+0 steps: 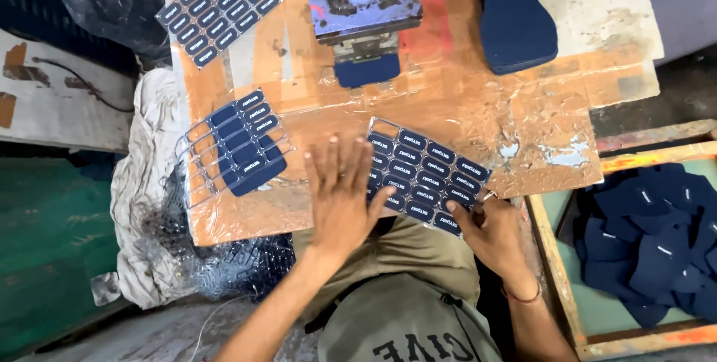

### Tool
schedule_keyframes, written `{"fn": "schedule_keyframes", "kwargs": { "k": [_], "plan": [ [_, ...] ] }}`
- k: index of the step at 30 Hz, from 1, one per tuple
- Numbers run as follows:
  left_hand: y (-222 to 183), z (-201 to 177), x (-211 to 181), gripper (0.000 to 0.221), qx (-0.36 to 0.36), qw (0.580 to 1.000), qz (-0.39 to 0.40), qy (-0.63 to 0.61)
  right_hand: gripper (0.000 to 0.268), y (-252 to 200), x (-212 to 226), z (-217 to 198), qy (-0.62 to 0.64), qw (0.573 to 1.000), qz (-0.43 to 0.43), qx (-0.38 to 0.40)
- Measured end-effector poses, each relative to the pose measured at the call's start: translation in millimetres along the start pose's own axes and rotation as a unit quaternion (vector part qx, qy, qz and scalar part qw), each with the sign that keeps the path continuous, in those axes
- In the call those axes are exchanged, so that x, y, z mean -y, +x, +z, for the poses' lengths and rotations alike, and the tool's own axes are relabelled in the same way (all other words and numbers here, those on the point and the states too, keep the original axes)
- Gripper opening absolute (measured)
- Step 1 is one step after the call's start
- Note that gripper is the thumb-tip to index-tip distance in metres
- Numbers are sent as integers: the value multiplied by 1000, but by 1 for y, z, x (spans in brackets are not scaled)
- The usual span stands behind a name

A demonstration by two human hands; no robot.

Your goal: Stamping logos onto fabric pieces using a manual press machine.

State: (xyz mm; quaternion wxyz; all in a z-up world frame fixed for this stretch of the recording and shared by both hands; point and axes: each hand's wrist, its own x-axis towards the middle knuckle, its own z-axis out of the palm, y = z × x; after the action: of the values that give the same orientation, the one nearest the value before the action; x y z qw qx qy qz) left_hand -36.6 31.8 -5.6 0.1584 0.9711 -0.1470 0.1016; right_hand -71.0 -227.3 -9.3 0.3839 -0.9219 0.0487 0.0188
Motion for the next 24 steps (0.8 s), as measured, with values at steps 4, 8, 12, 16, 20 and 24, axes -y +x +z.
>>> {"fn": "schedule_keyframes", "kwargs": {
  "k": [4,8,12,16,20,24],
  "plan": [
    [6,8,11,84,-27,999,-21,18,25,1,11,-10,13,1000,-13,-3],
    [15,2,21,85,-29,997,-74,-1,20,-4,-2,-13,161,986,43,17],
    [15,-4,35,76,-34,997,-63,-12,23,-10,-57,-5,104,991,48,-62],
    [41,-2,44,75,-63,996,-37,-53,21,15,-9,-47,266,961,-29,-74],
    [74,8,54,70,-50,998,29,-32,25,61,47,-54,293,955,10,-53],
    [83,3,56,73,-12,999,26,-21,24,132,14,-1,286,951,-108,45]
  ]
}}
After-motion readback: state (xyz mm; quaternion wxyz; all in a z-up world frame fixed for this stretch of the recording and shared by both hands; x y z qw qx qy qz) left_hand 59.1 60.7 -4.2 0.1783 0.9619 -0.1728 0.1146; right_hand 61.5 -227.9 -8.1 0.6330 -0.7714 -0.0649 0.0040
